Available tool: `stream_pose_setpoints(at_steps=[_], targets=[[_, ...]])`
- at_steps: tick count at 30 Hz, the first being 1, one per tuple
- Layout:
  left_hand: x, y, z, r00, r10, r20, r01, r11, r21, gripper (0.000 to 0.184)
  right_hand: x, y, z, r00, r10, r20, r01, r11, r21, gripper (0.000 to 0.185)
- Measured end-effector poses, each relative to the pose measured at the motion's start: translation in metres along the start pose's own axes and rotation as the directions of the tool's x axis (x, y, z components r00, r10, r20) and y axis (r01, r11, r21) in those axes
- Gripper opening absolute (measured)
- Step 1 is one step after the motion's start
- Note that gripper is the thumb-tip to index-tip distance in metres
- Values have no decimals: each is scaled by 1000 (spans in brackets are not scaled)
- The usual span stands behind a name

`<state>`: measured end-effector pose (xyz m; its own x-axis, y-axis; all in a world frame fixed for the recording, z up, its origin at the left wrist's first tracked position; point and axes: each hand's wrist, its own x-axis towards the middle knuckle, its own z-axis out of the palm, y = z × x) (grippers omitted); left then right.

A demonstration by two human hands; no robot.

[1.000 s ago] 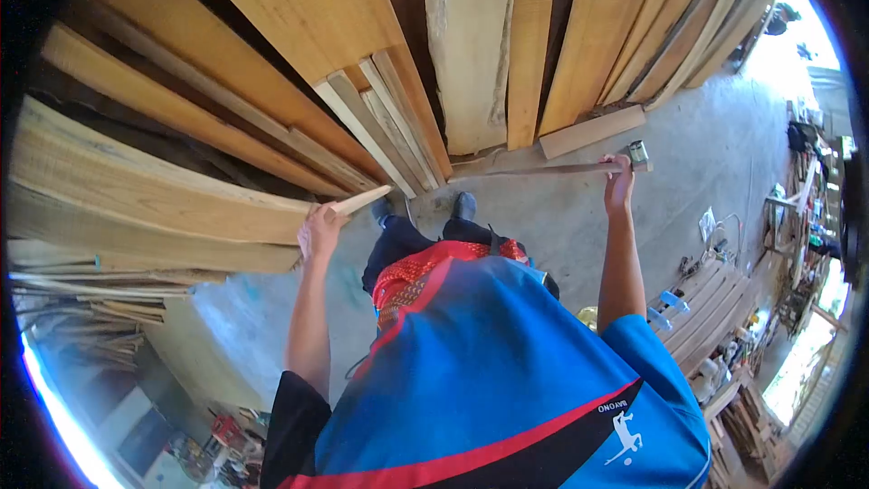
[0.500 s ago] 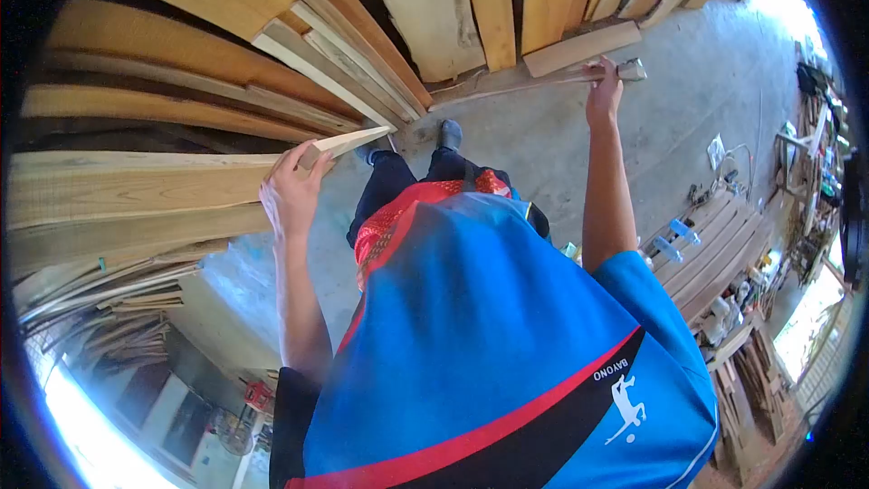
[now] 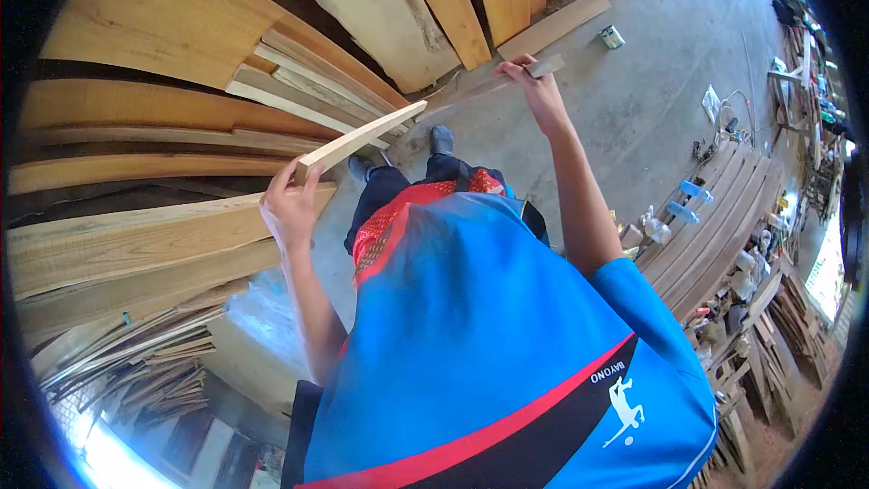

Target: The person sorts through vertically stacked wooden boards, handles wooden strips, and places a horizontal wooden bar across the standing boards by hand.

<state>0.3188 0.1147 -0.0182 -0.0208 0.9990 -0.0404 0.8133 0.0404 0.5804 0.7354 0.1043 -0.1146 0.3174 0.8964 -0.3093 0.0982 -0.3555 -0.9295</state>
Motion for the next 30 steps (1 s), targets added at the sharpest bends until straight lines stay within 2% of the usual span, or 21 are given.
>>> stream_pose_setpoints(at_steps=[1,5,7,8,10,11,13,15,20,21,24,27,30], targets=[[-1,0,0,999,33,-23,-34,999,-39,36,4,0,5,1000,-11,-7,11,1000,-13,23],[9,-11,27,998,57,-1,-57,998,20,34,11,-12,-2,999,11,-30,-15,989,-146,22],[14,-8,52,998,42,42,-42,999,9,33,6,-4,-12,996,-10,-93,-3,990,-144,19],[19,-9,64,995,85,55,-87,996,27,34,4,4,-20,992,-24,-125,5,989,-146,18],[33,-12,84,983,168,70,-172,983,59,35,4,37,-37,979,-69,-194,96,986,137,17],[40,-10,88,983,148,108,-156,985,71,36,1,43,-42,971,-75,-228,138,952,275,17],[50,-9,94,975,107,193,-128,987,101,37,-1,45,-57,978,-47,-203,126,909,397,13],[59,-14,100,963,153,223,-177,980,93,38,-6,43,-61,981,-3,-193,104,852,513,11],[83,-22,120,917,184,355,-262,947,184,39,-10,42,-53,985,8,-172,51,941,334,13],[86,-19,121,903,144,406,-258,935,242,39,-8,44,-50,986,3,-167,45,958,283,13],[94,-35,138,896,219,386,-330,910,252,37,-12,32,-39,993,32,-110,13,924,383,11],[105,-35,145,890,141,434,-288,912,293,36,-12,35,-39,995,16,-102,13,959,283,11],[118,-41,154,855,101,508,-319,876,362,35,-13,37,-39,995,8,-103,22,958,287,10]])
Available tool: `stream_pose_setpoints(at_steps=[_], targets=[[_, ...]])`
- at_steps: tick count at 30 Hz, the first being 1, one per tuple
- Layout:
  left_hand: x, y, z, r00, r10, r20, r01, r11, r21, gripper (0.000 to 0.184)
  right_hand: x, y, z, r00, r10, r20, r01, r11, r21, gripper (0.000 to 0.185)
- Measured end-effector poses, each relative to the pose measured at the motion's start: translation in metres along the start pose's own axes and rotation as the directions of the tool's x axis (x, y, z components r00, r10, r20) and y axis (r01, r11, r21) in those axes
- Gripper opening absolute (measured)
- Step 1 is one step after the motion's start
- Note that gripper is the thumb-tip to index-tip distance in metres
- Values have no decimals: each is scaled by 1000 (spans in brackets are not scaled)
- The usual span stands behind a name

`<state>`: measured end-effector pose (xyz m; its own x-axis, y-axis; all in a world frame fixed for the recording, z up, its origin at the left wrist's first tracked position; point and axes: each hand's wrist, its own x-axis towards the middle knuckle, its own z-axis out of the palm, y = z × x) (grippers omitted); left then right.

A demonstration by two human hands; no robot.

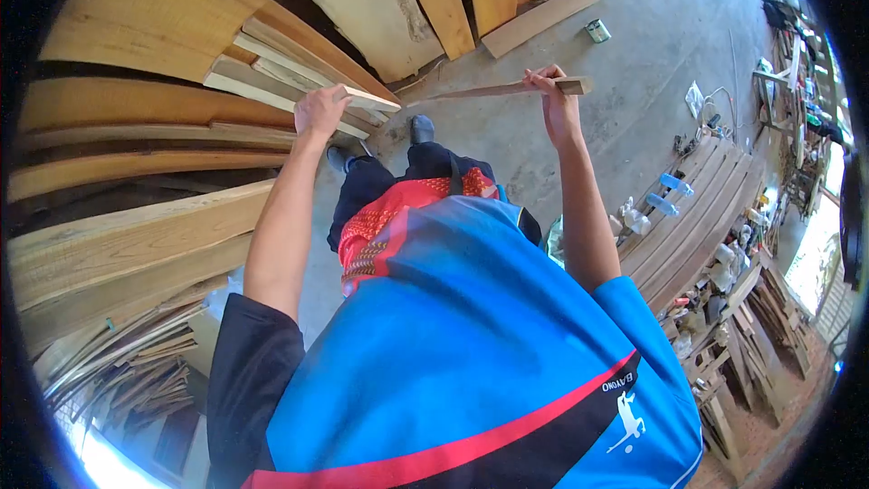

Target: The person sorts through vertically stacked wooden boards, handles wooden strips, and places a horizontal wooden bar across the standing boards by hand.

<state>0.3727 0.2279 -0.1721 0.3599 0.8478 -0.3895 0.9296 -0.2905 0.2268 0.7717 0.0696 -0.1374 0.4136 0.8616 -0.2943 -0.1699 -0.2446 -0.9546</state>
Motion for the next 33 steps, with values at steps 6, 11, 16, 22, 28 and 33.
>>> stream_pose_setpoints(at_steps=[6,11,16,22,28,33], targets=[[32,-18,21,987,-3,-162,-28,981,-192,26,2,19,-9,995,28,-96,-21,997,70,7],[56,-23,12,961,-147,-235,155,988,15,43,-6,-5,11,1000,-4,-14,7,976,218,12],[96,-41,31,887,-154,-435,188,982,35,42,6,-16,20,994,-65,92,59,996,68,11],[131,-75,27,890,-296,-348,219,945,-244,39,-6,-27,32,994,-59,96,52,996,70,11],[147,-94,26,898,-158,-411,221,969,108,40,3,-15,15,997,-50,62,45,996,80,12],[158,-98,34,880,-117,-460,170,983,73,46,-1,-2,-11,997,-75,23,74,997,30,8]])
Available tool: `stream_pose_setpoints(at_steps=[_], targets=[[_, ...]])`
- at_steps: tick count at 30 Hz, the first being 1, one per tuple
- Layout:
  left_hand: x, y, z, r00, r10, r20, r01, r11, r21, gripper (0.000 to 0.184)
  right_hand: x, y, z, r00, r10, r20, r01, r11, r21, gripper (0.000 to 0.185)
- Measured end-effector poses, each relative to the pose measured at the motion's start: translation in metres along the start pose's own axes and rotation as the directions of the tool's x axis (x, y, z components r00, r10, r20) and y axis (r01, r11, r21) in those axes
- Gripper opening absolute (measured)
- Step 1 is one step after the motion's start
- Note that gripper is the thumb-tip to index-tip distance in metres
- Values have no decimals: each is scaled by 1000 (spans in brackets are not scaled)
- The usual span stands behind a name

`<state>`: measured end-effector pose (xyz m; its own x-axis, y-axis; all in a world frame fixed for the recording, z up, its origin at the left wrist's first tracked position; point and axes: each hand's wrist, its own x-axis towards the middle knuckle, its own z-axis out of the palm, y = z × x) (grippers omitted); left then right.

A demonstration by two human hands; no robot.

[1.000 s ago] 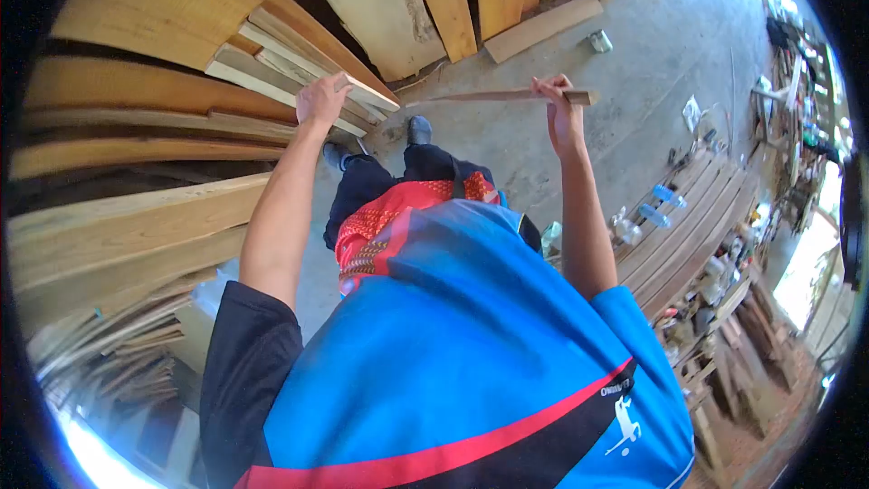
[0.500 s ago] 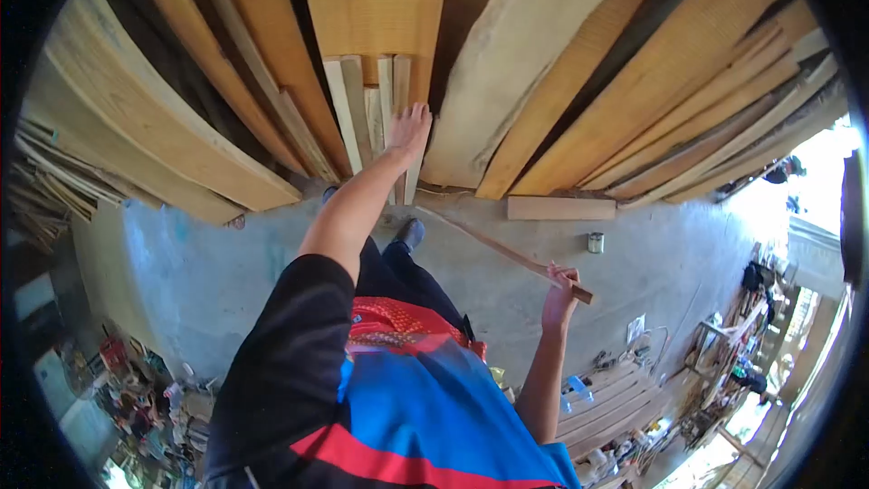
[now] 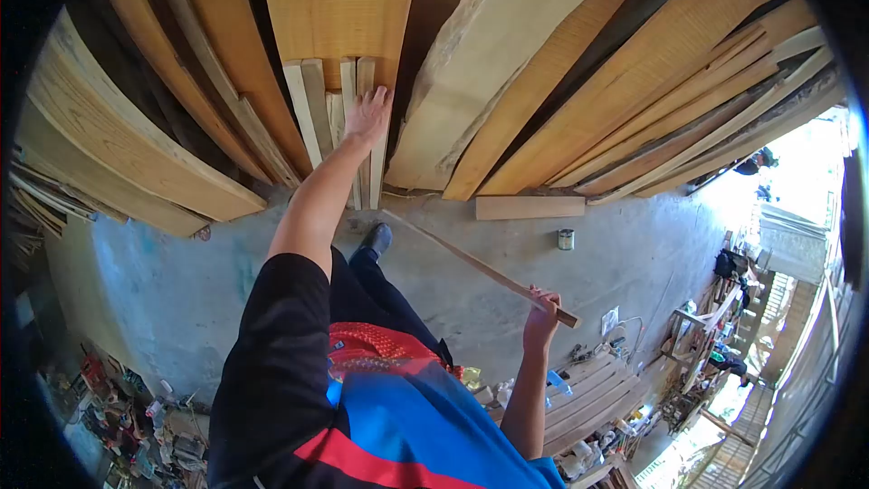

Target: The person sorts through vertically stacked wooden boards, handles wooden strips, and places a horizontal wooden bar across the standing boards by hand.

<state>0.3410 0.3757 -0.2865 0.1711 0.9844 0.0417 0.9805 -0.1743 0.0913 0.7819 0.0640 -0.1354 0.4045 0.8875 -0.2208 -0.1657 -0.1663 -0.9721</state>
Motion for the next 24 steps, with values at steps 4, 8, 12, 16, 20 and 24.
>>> stream_pose_setpoints(at_steps=[4,8,12,16,20,24], targets=[[1,12,16,995,-97,28,97,995,-20,61,-3,3,-3,998,42,-38,-40,998,43,8],[-9,25,-10,960,-210,185,222,974,-51,77,-4,3,11,1000,16,10,-16,999,34,9],[-16,28,-32,939,-215,267,262,953,-155,83,-6,-12,31,1000,26,0,-26,998,60,15],[-37,30,-58,956,-191,224,242,944,-224,75,-5,-20,42,999,19,26,-19,1000,5,15],[-99,28,-41,991,-111,75,131,918,-375,55,-2,-27,62,997,5,76,-4,1000,-19,14],[-190,32,-114,985,-94,144,153,858,-491,32,7,-29,79,993,-5,122,11,999,-47,15]])
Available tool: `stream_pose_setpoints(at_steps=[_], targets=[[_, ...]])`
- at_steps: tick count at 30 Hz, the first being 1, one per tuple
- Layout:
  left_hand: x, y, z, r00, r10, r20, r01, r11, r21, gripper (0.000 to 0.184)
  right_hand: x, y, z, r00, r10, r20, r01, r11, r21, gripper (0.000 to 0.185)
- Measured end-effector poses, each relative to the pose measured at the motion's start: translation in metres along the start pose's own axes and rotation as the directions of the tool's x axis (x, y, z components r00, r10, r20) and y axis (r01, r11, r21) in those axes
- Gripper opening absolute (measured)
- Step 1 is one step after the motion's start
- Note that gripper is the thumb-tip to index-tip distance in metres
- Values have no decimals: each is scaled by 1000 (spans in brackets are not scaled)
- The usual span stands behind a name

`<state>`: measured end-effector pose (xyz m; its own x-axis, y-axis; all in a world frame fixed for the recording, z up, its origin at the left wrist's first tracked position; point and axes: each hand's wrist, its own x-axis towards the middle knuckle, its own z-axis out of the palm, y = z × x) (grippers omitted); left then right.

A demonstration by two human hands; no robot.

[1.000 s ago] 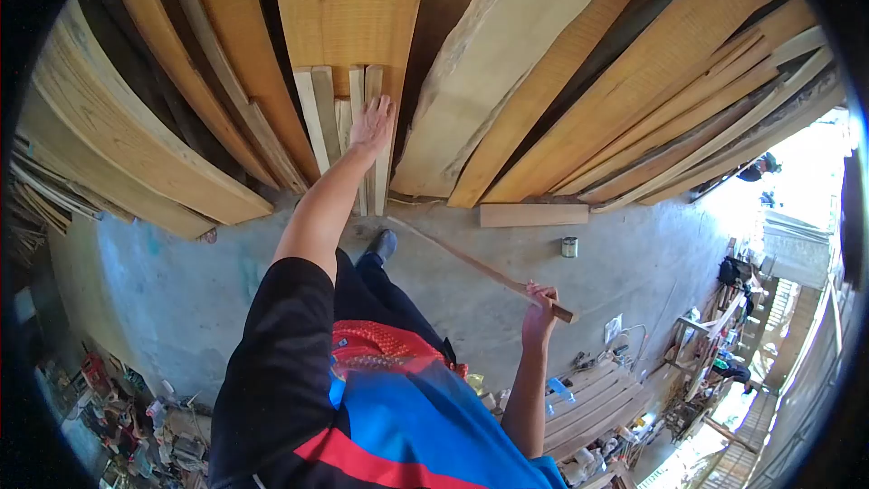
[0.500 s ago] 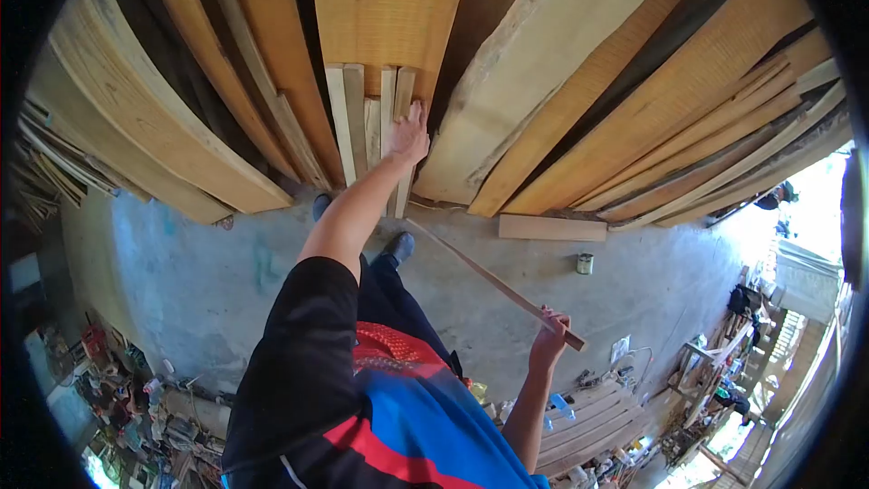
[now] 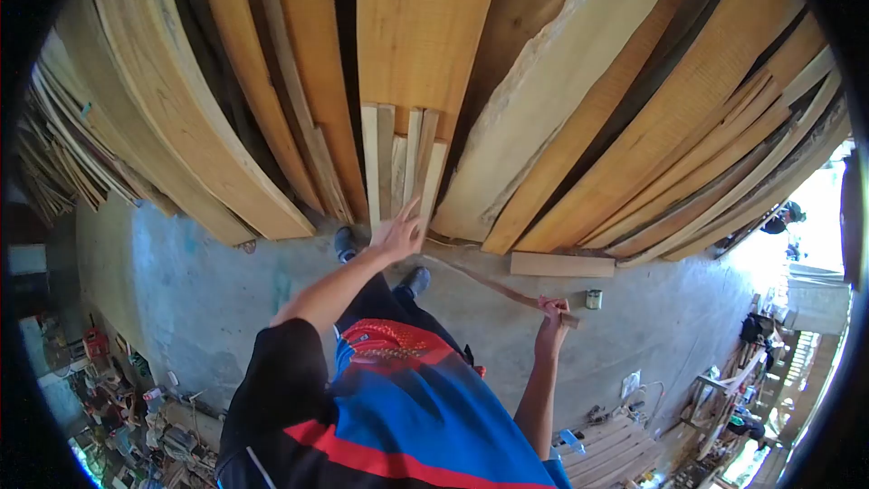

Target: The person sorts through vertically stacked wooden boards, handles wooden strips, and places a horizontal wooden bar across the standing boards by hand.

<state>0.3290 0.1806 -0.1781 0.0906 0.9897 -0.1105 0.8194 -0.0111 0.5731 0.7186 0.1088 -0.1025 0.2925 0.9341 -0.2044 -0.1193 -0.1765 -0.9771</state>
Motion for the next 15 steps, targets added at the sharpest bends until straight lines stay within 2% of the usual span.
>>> stream_pose_setpoints(at_steps=[2,5,8,12,15], targets=[[-45,-15,-7,987,-37,-157,22,995,-97,25,10,-3,12,999,-30,40,32,998,-46,14],[-98,-50,-23,905,-323,-276,287,944,-166,18,33,10,23,997,-24,77,27,999,-40,13],[-144,-95,-35,811,-421,-406,449,893,-30,17,48,6,57,989,-44,141,58,994,-92,12],[-171,-136,-62,787,-470,-400,490,870,-60,20,64,5,102,947,-82,310,153,966,-210,11],[-167,-178,-63,752,-429,-501,501,865,12,27,60,7,140,941,-62,334,142,965,-219,10]])
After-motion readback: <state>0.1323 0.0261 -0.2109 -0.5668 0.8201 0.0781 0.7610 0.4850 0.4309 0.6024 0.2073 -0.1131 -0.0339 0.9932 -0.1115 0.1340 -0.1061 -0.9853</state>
